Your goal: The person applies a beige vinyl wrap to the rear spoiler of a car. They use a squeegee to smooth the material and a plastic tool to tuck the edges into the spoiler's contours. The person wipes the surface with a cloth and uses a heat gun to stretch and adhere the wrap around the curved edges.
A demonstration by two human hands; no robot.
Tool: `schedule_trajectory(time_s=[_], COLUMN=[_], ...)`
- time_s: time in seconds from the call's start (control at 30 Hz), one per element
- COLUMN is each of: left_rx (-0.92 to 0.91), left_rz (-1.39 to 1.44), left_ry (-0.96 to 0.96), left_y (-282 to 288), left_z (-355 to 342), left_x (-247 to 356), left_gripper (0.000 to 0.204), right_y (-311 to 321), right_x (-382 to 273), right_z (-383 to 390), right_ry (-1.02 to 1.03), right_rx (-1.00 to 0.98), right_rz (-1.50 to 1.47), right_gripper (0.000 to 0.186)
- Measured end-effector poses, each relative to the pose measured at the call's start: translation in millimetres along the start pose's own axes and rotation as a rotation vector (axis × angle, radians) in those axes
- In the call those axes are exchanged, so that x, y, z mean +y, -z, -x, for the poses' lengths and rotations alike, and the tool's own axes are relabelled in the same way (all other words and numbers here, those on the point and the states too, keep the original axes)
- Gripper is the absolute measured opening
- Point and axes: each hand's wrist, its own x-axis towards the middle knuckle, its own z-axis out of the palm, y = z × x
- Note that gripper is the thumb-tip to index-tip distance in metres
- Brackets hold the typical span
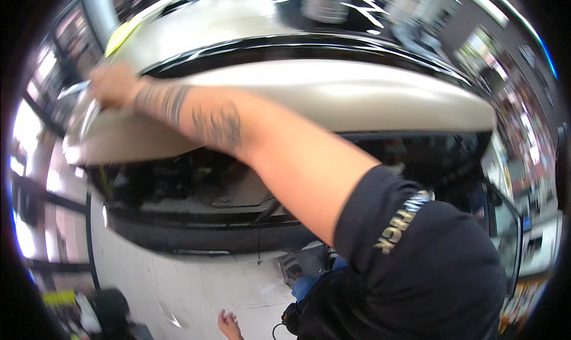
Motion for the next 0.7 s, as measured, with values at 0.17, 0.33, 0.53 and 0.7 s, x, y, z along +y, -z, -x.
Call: schedule_trajectory(time_s=[0.17, 0.33, 0.53, 0.7], left_rx=[-0.280, -0.535, -0.429, -0.246], left_rz=[-0.220, -0.233, -0.217, -1.209], left_ry=[-0.771, -1.392, -1.767, -1.405], left_y=[-154, -318, -587, -692], left_z=[-23, 53, 149, 181], left_x=[324, 542, 705, 751], left_gripper=[0.027, 0.018, 0.031, 0.054], right_y=[185, 362, 480, 489], right_x=[-68, -8, 99, 137], right_z=[112, 285, 378, 385], right_ry=[-0.247, -0.511, -0.731, -0.713], right_rx=[0.462, 0.489, 0.696, 0.644], right_rz=[-0.610, -0.266, -0.055, -0.040], right_gripper=[0.013, 0.032, 0.017, 0.027])
